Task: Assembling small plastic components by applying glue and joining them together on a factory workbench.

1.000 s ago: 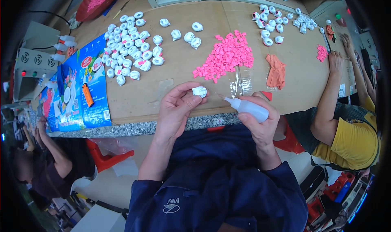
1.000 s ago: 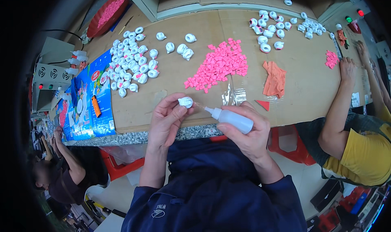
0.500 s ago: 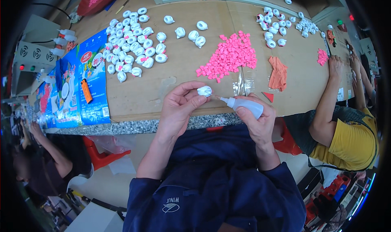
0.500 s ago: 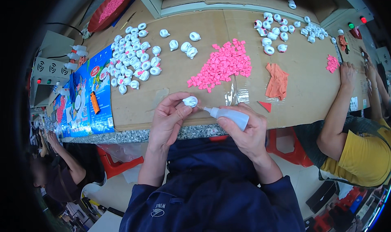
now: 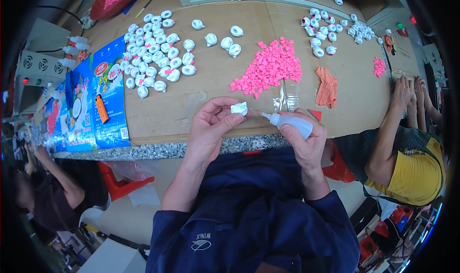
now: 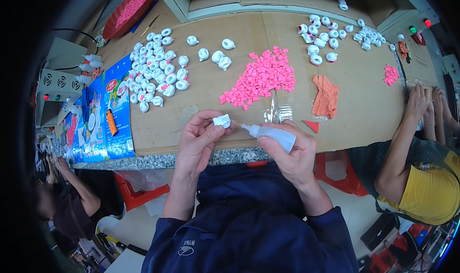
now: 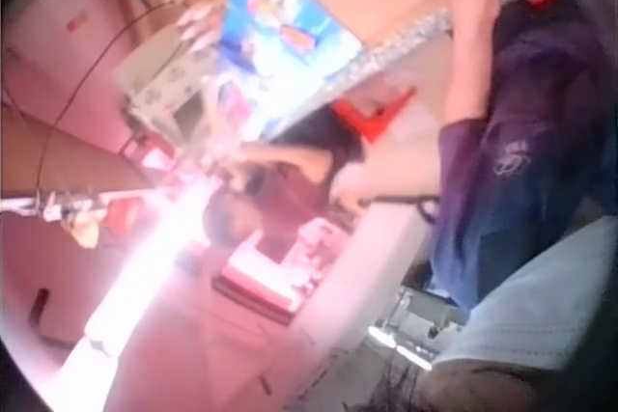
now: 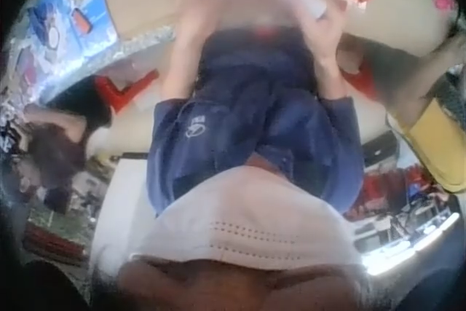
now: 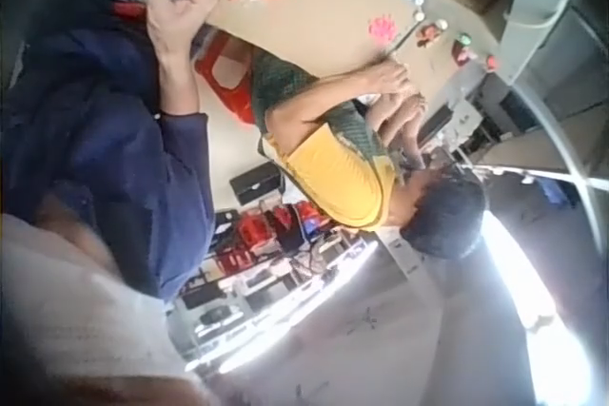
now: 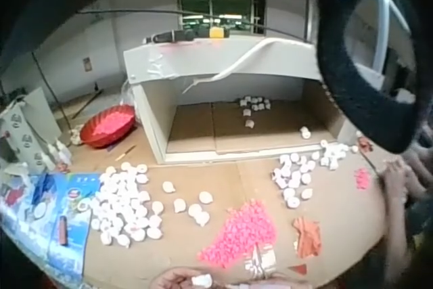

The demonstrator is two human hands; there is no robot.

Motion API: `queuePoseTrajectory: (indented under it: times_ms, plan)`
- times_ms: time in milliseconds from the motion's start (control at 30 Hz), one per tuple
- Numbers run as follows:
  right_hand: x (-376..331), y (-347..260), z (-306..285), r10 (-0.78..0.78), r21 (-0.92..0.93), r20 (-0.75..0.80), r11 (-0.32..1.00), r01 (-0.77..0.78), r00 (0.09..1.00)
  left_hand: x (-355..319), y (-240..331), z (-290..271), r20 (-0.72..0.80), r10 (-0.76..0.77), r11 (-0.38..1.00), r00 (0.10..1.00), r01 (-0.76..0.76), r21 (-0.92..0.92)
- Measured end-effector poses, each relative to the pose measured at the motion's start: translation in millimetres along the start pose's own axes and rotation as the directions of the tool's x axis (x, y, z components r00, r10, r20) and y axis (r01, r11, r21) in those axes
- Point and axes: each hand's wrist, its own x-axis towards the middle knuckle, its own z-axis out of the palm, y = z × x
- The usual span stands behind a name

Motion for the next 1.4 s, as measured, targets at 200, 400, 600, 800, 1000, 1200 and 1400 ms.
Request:
queuePoseTrajectory:
  times_ms: [200,400,600,800,1000,1200,1400]
  plan:
    - [-0.1,2.3,-1.0,0.029,0.017,-0.010,0.999,-0.029,1.000,0.0,-0.8,-0.4,-0.002,0.008,1.000,1.000,-0.008,-0.015]
    - [-0.6,4.6,-6.5,0.033,0.078,0.054,0.996,-0.037,0.998,-0.2,-2.8,1.0,0.003,0.044,0.999,0.999,-0.044,-0.017]
    - [9.8,9.0,-26.8,0.031,0.094,-0.158,0.995,-0.016,0.987,-0.5,-5.4,-0.3,0.023,0.047,0.998,0.999,-0.048,0.039]
    - [32.3,28.0,-31.3,-0.029,-0.153,-0.265,0.988,-0.012,0.964,-6.6,-5.3,1.1,-0.029,0.098,0.988,0.995,-0.094,0.124]
    - [22.1,23.2,-27.6,-0.131,-0.191,-0.337,0.979,0.069,0.932,-9.6,-0.6,2.6,-0.045,0.074,0.988,0.996,-0.067,0.138]
    - [11.9,16.2,12.9,-0.461,-0.542,-0.021,0.751,0.378,0.887,-14.3,0.4,-4.6,-0.067,0.081,0.982,0.994,-0.068,0.179]
    - [39.3,23.2,41.4,-0.392,-0.622,-0.010,0.723,0.301,0.920,-13.0,-0.3,-4.8,-0.063,0.073,0.991,0.995,-0.066,0.113]
